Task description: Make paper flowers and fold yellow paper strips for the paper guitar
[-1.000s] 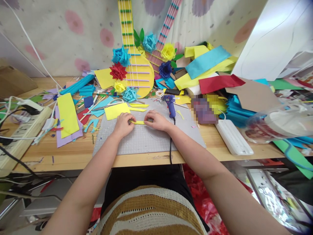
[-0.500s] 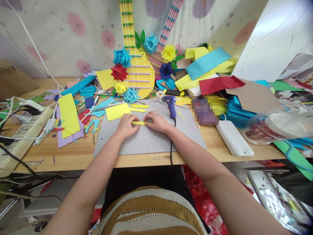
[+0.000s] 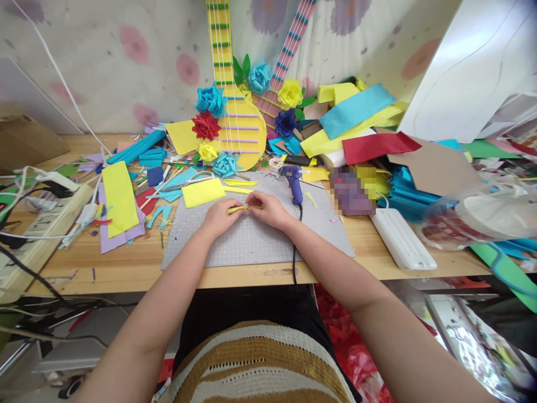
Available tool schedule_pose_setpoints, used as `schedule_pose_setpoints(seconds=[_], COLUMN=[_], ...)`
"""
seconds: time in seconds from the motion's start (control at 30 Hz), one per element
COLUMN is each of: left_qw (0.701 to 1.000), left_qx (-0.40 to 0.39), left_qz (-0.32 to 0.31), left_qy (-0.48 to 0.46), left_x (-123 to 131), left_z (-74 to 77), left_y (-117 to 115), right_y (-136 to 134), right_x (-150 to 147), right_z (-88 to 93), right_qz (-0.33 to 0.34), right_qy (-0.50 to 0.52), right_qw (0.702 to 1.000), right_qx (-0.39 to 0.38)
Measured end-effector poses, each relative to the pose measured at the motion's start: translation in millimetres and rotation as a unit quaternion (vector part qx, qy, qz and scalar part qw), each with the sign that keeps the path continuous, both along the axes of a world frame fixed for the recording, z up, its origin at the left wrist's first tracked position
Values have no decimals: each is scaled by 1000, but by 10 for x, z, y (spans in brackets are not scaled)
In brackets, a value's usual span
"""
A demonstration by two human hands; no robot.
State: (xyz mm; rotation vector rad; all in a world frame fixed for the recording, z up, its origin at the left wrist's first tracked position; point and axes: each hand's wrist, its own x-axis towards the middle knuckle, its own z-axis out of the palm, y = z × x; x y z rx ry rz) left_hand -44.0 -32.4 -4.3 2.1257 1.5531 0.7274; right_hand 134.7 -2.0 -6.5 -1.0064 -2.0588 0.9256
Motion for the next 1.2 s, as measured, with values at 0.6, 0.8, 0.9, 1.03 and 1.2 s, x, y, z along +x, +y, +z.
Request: schedule_pose_setpoints(seconds=[0.6, 0.8, 0.9, 1.03, 1.2], left_qw=[933, 935, 944, 945, 940], left_qx=[-251, -264, -261, -260, -247], left_qz=[91, 44, 11, -25, 10], left_qy=[-243, -232, -201, -195, -237], left_x=[-56, -66, -23, 74, 126], left_z=[108, 194, 211, 134, 64], left_y=[41, 164, 282, 352, 264], right_y=[105, 119, 116, 131, 179], right_x=[29, 32, 43, 57, 56], right_z=[-86, -89, -65, -55, -88], right_qz=[-53, -66, -78, -93, -89], right_qy=[65, 62, 51, 58, 83], right_qw=[993, 993, 993, 992, 990], right_qx=[-82, -78, -70, -55, -75])
